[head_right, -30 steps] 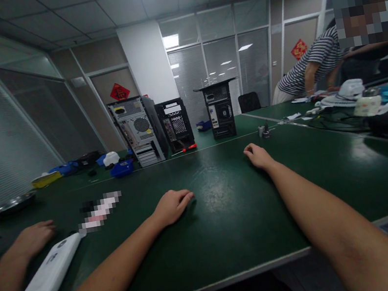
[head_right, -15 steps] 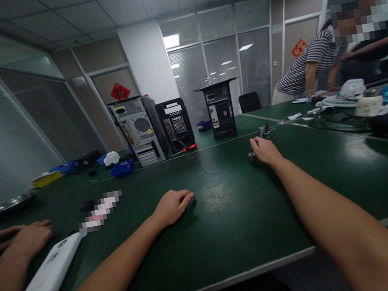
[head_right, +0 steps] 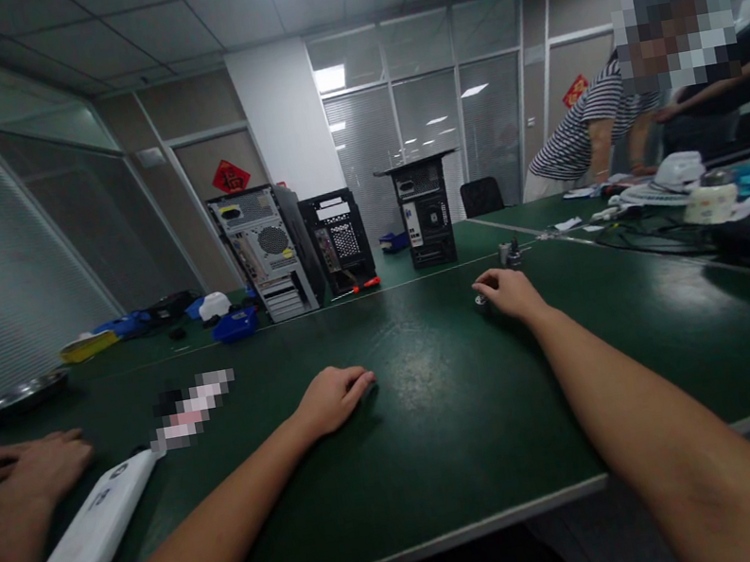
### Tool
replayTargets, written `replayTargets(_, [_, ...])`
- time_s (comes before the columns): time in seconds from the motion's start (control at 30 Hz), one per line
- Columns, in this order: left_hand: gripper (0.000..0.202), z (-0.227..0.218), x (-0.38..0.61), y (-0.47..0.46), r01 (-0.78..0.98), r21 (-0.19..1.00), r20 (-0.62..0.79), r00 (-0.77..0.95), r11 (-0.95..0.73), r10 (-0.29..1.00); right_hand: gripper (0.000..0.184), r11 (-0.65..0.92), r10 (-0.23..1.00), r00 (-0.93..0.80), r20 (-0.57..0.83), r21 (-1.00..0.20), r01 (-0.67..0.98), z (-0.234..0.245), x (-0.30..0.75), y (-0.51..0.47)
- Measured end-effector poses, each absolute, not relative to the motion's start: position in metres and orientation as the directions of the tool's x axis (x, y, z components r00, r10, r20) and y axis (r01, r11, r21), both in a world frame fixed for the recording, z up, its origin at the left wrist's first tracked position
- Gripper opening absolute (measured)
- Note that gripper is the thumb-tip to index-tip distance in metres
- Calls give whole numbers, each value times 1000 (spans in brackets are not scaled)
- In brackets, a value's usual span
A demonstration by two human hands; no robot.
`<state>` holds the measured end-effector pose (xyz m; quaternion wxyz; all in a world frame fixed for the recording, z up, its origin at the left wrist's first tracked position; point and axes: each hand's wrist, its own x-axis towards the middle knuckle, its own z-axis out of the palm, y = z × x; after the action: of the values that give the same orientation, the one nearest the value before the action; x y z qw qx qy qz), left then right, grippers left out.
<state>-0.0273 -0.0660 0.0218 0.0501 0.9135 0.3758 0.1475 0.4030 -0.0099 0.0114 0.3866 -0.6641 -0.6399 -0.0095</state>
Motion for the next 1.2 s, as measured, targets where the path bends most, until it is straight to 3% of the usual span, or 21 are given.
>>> replayTargets(0.33, [52, 21, -27, -65, 677, 201, 236, 668, -708, 706, 26, 120, 858, 131, 497, -442, 889, 13, 403, -12])
replayTargets(1.2, [53, 20, -26, -64, 664, 201, 242, 679, -721, 693, 28, -11, 867, 285, 409, -556, 831, 8, 411, -8])
